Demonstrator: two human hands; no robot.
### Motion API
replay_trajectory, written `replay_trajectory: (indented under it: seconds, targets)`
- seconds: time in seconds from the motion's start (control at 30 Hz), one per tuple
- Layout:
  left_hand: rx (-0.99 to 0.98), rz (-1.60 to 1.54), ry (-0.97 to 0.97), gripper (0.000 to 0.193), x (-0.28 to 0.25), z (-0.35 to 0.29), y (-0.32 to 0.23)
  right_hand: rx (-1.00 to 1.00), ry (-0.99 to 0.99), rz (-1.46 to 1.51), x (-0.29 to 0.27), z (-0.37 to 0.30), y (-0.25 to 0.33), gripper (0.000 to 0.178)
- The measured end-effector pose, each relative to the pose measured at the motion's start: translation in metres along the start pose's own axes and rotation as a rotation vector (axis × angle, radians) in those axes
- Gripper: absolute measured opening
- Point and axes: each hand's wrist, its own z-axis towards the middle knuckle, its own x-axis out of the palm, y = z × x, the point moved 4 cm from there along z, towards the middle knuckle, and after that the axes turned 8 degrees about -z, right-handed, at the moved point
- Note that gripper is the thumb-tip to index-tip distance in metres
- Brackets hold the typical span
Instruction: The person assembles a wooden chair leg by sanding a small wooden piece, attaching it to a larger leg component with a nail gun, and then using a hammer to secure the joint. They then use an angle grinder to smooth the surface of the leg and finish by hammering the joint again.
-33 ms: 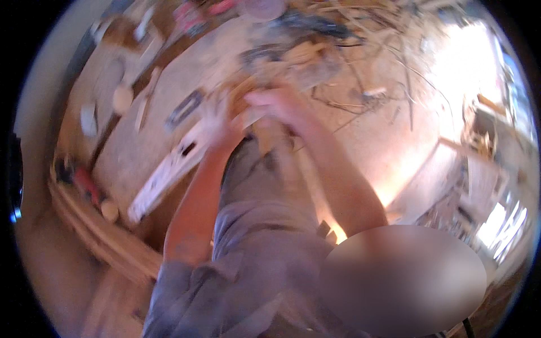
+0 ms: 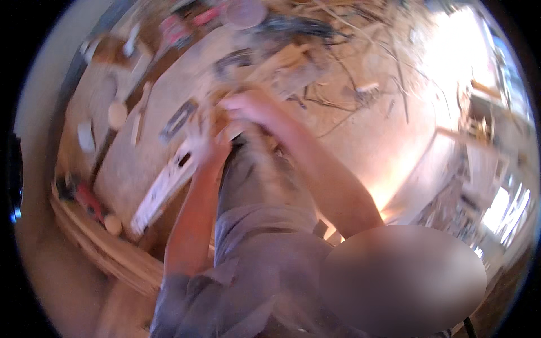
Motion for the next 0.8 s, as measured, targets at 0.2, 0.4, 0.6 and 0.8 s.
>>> replay_trajectory:
  seconds: [0.2, 0.4, 0.6, 0.8]
  targets:
    - [-0.319, -0.252, 0.156, 0.070, -0.016, -0.046, 0.049, -0.008, -0.194, 0.891, 0.133, 0.125, 0.020, 0.020]
    - [-0.156, 0.027, 0.320, 0.082, -0.025, -0.047, 0.086, -0.133, -0.141, 0.003, 0.158, 0.086, 0.005, 0.028]
    - [-0.116, -0.122, 0.380, 0.067, -0.024, -0.022, 0.069, -0.422, -0.439, -0.126, 0.104, 0.058, -0.087, 0.017]
    - [-0.389, -0.502, 0.985, 0.085, -0.023, -0.007, 0.113, -0.002, -0.650, 0.880, -0.020, -0.004, -0.140, 0.008]
